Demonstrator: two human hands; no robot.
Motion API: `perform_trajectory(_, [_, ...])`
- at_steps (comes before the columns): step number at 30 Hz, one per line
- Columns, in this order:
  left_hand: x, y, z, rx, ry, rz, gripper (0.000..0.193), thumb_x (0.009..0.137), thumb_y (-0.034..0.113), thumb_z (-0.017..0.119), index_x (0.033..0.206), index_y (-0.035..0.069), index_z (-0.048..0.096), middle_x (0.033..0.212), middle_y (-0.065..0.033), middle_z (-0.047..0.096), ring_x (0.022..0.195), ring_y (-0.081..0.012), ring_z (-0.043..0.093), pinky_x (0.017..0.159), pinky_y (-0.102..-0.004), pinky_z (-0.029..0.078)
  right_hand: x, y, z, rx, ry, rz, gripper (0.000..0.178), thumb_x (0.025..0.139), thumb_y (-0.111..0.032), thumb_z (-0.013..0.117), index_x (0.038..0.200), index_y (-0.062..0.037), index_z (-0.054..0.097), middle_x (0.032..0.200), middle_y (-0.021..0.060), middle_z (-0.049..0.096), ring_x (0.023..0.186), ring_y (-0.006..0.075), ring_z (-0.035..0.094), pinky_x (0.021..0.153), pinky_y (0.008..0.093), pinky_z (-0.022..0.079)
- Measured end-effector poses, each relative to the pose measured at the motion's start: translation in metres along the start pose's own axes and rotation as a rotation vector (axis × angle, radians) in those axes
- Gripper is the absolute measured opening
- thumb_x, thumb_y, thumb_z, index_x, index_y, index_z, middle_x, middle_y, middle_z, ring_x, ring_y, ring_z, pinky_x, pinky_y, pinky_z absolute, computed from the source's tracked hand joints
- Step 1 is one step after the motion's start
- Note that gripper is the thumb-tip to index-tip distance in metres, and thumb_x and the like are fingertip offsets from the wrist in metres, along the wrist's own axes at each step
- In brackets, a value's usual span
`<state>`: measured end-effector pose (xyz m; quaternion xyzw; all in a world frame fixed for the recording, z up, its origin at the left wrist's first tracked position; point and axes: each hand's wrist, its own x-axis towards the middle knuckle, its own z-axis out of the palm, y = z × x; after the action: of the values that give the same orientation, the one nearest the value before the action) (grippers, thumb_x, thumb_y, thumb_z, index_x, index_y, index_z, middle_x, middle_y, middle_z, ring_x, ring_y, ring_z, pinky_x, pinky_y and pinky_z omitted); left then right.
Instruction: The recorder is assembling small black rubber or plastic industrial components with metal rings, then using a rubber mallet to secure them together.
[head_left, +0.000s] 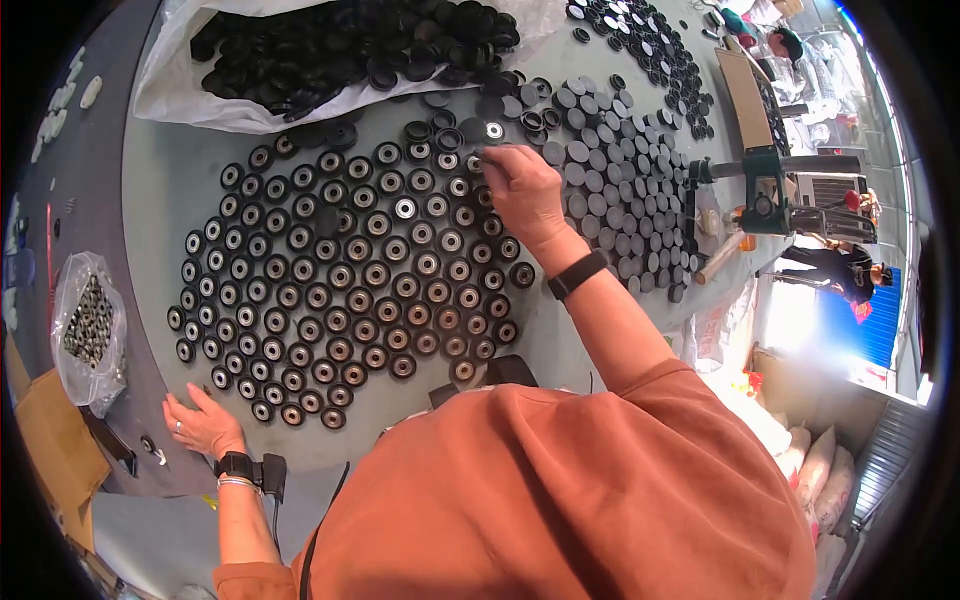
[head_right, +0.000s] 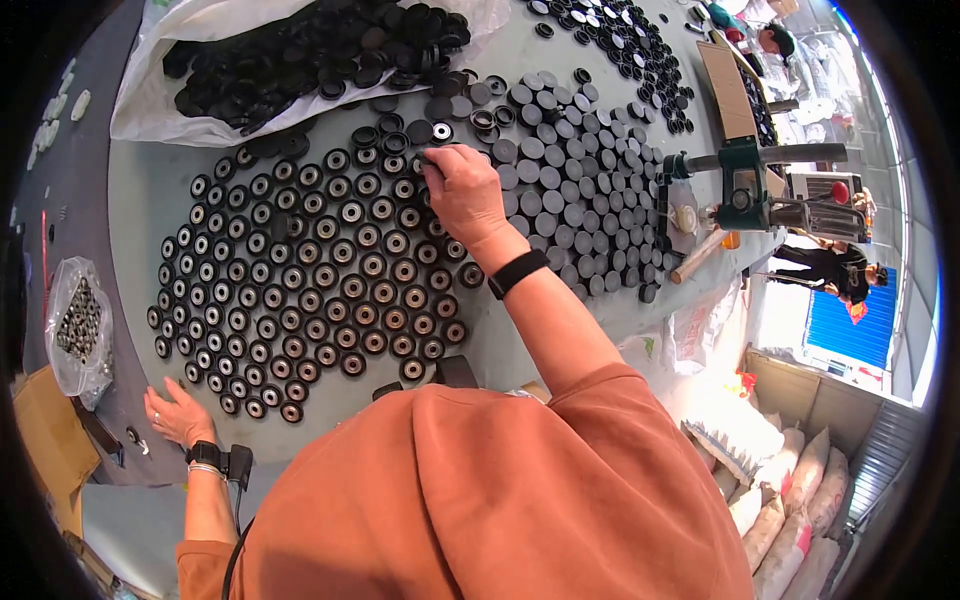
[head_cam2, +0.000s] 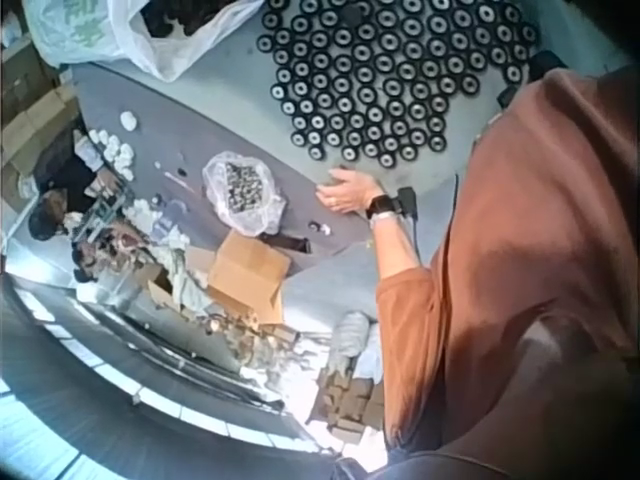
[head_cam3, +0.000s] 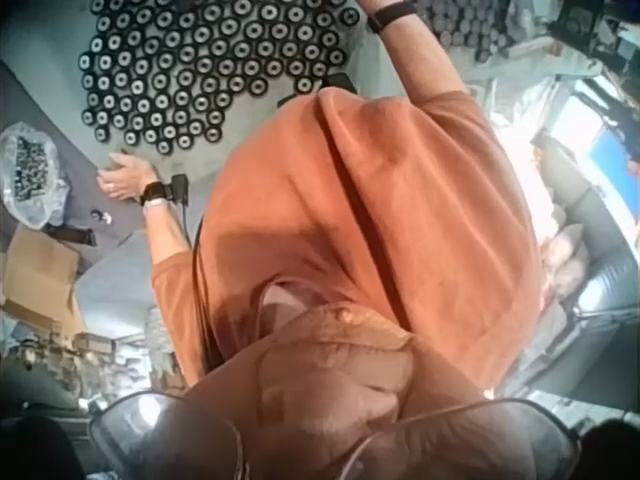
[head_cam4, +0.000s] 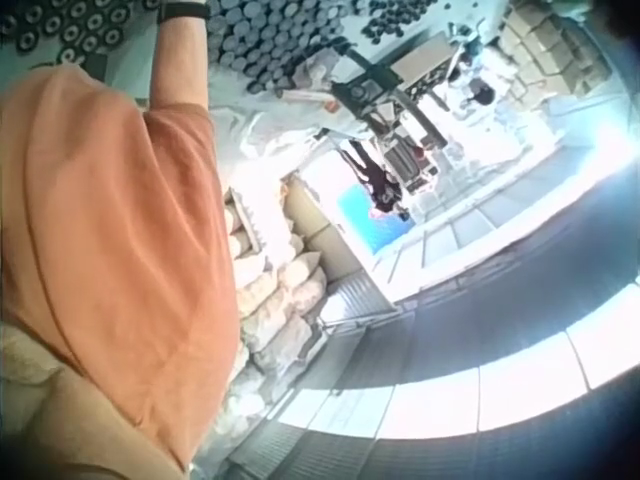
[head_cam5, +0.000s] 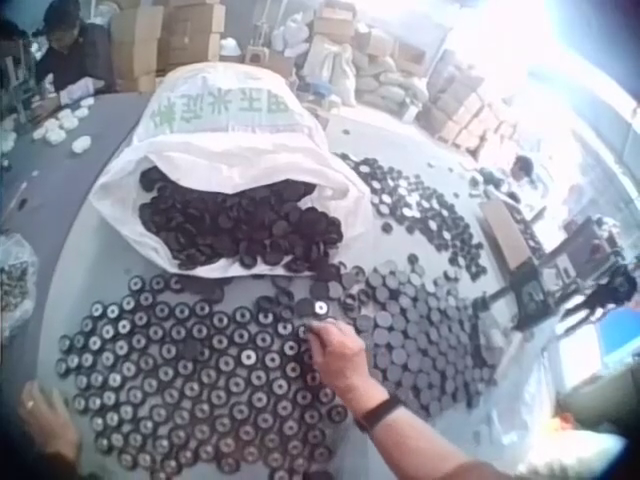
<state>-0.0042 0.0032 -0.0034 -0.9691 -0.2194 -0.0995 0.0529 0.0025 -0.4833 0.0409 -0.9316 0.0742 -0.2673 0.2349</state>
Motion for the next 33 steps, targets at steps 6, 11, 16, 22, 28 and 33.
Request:
perform_trajectory(6, [0.0,0.001,0.0,-0.003,0.004,-0.014,0.054,0.089,0.048,0.043,0.126,0.009,0.046,0.132,-0.0065,0.041,0.118,-0.0299,0.039,0.096,-0.0469,0.031,-0.007,0.003,0.009,-0.184,-0.134,-0.165,0.02,0.073,-0.007,0.064,0.093,-0.0039,0.061,0.09,0.0097,0.061,0.082,0.0268,0.057,0.074,0.0338,0.047])
perform_trajectory(11, [0.0,0.001,0.001,-0.001,0.007,0.001,0.053,0.089,0.048,0.042,0.126,0.009,0.046,0.132,-0.0068,0.041,0.118,-0.0299,0.039,0.096,-0.0463,0.031,-0.012,0.006,0.01,-0.33,-0.18,-0.313,0.027,0.069,-0.008,0.057,0.095,-0.0008,0.06,0.095,0.0101,0.058,0.082,0.0244,0.053,0.073,0.033,0.044])
perform_trajectory(16, [0.002,0.003,-0.002,0.005,-0.011,-0.006,0.054,0.089,0.048,0.042,0.126,0.009,0.046,0.133,-0.0071,0.041,0.119,-0.0298,0.039,0.097,-0.0452,0.031,-0.003,-0.005,0.001,-0.518,-0.448,-0.36,0.028,0.07,-0.012,0.051,0.093,0.0006,0.061,0.097,0.0133,0.057,0.087,0.0251,0.05,0.076,0.0342,0.04])
perform_trajectory(22, [0.001,0.002,-0.005,-0.009,-0.019,-0.025,0.054,0.089,0.047,0.042,0.126,0.009,0.046,0.133,-0.0068,0.04,0.12,-0.0299,0.038,0.097,-0.0452,0.031,-0.001,0.004,-0.003,-0.425,-0.429,-0.343,0.021,0.074,-0.01,0.052,0.091,-0.0013,0.061,0.097,0.0145,0.058,0.087,0.0275,0.052,0.075,0.0361,0.042])
perform_trajectory(28, [0.0,0.001,-0.001,-0.002,-0.008,-0.016,0.054,0.089,0.047,0.042,0.125,0.008,0.046,0.133,-0.0067,0.041,0.12,-0.029,0.039,0.097,-0.0455,0.032,0.025,0.026,-0.028,-0.228,-0.307,0.285,0.024,0.072,-0.016,0.068,0.092,-0.004,0.063,0.088,0.013,0.06,0.082,0.0306,0.058,0.074,0.0385,0.047])
perform_trajectory(33, [0.003,-0.003,0.003,0.006,-0.02,-0.013,0.054,0.089,0.048,0.042,0.125,0.008,0.046,0.132,-0.0066,0.041,0.119,-0.0288,0.04,0.096,-0.0455,0.032,0.02,0.03,-0.037,-0.052,-0.248,0.089,0.016,0.071,-0.008,0.066,0.086,-0.0049,0.063,0.088,0.011,0.06,0.082,0.0279,0.059,0.071,0.0347,0.049])
